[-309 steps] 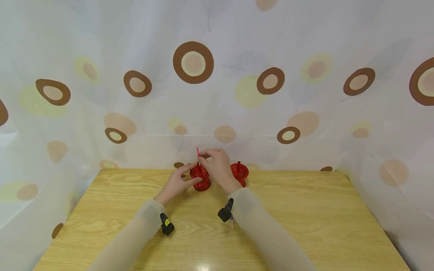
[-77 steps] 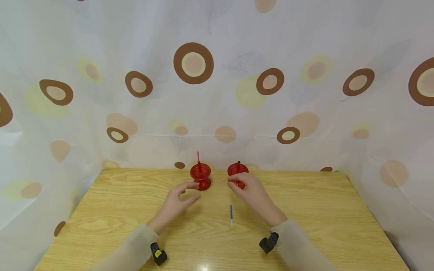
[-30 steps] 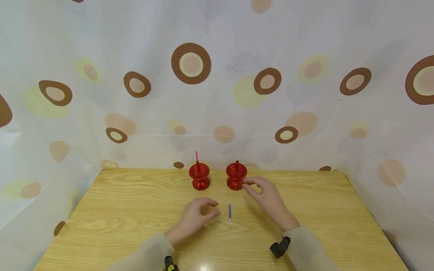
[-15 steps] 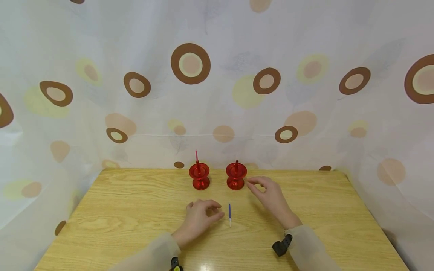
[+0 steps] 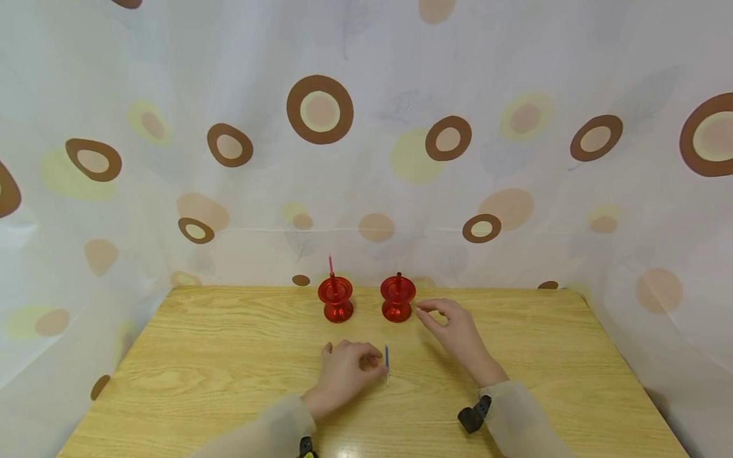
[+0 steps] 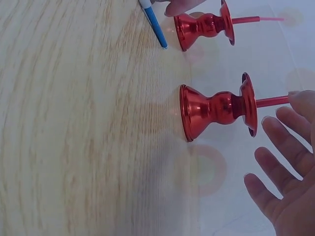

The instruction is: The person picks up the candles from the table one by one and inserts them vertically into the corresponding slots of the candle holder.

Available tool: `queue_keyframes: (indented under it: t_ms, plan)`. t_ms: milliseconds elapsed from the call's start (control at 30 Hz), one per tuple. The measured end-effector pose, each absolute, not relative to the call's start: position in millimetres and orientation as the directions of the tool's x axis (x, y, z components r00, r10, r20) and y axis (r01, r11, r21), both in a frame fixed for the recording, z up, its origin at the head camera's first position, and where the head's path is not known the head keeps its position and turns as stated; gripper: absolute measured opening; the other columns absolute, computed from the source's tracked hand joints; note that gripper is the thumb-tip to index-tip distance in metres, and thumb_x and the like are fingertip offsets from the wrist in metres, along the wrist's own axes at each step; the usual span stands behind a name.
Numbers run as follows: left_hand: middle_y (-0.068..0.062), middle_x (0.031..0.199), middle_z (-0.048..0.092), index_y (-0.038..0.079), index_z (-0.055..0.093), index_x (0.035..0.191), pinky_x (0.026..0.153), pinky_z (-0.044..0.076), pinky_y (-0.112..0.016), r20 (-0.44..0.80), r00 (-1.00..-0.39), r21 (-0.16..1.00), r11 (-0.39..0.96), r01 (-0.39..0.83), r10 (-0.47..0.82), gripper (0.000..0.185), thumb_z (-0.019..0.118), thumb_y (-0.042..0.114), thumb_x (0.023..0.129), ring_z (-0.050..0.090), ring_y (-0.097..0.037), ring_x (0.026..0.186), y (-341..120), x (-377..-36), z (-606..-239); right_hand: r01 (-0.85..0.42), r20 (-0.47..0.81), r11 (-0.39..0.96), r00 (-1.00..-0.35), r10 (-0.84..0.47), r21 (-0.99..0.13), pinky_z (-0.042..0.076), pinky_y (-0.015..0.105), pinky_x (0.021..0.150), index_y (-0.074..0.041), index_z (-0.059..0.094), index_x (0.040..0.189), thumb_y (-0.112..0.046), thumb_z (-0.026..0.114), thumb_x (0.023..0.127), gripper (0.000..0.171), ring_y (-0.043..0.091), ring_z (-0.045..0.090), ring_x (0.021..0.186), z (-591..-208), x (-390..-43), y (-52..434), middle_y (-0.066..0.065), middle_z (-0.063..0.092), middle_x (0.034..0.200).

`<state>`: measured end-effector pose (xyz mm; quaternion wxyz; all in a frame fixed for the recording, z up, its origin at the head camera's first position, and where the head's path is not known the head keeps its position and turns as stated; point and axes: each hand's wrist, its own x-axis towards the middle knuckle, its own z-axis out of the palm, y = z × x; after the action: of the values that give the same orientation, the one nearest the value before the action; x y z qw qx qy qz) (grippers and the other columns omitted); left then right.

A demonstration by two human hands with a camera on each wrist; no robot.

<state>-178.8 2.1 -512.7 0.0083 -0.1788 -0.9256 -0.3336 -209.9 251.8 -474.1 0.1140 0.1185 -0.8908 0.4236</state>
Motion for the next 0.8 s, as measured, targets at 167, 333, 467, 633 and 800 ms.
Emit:
queue_keyframes:
  t_ms: [167, 333, 467, 633, 800]
  plan:
    - [0.017, 0.077, 0.065, 0.022, 0.079, 0.094, 0.103, 0.026, -0.084, 0.134, -0.938, 0.581, 0.741, 0.337, 0.321, 0.020, 0.084, 0.040, 0.088, 0.057, -0.016, 0.087, 7, -180, -510, -0.315, 0.319, 0.610, -0.942, -0.105, -0.727, 0.052, 0.060, 0.098, -0.006, 0.075, 0.121, -0.021, 0.070, 0.102, 0.025, 0.035, 0.066, 0.115, -476, -216, 250, 0.011, 0.075, 0.120]
    - [0.018, 0.074, 0.063, 0.023, 0.076, 0.088, 0.102, 0.027, -0.083, 0.128, -0.941, 0.562, 0.759, 0.329, 0.313, 0.021, 0.085, 0.042, 0.086, 0.056, -0.014, 0.083, 10, -180, -510, -0.297, 0.302, 0.601, -0.948, -0.096, -0.742, 0.050, 0.059, 0.101, -0.006, 0.074, 0.124, -0.023, 0.070, 0.102, 0.028, 0.035, 0.065, 0.117, -477, -225, 249, 0.012, 0.074, 0.121]
    - [0.019, 0.070, 0.060, 0.024, 0.074, 0.085, 0.102, 0.028, -0.083, 0.125, -0.941, 0.559, 0.762, 0.329, 0.315, 0.022, 0.086, 0.042, 0.086, 0.056, -0.014, 0.082, 11, -180, -509, -0.294, 0.298, 0.597, -0.950, -0.095, -0.746, 0.049, 0.058, 0.102, -0.005, 0.074, 0.124, -0.021, 0.070, 0.102, 0.027, 0.036, 0.065, 0.117, -478, -230, 247, 0.013, 0.074, 0.120]
    - [0.020, 0.067, 0.054, 0.025, 0.070, 0.081, 0.102, 0.029, -0.082, 0.117, -0.941, 0.542, 0.773, 0.329, 0.319, 0.024, 0.086, 0.043, 0.085, 0.054, -0.013, 0.080, 13, -180, -508, -0.309, 0.308, 0.587, -0.946, -0.104, -0.749, 0.049, 0.057, 0.103, -0.004, 0.074, 0.123, -0.016, 0.070, 0.102, 0.025, 0.036, 0.065, 0.116, -478, -234, 245, 0.014, 0.074, 0.119]
    - [0.020, 0.065, 0.052, 0.023, 0.070, 0.085, 0.103, 0.029, -0.082, 0.102, -0.943, 0.533, 0.783, 0.320, 0.316, 0.025, 0.086, 0.042, 0.085, 0.054, -0.013, 0.078, 16, -181, -508, -0.311, 0.317, 0.571, -0.944, -0.093, -0.759, 0.047, 0.057, 0.103, -0.004, 0.073, 0.126, -0.018, 0.069, 0.103, 0.027, 0.036, 0.064, 0.119, -478, -239, 243, 0.014, 0.073, 0.122]
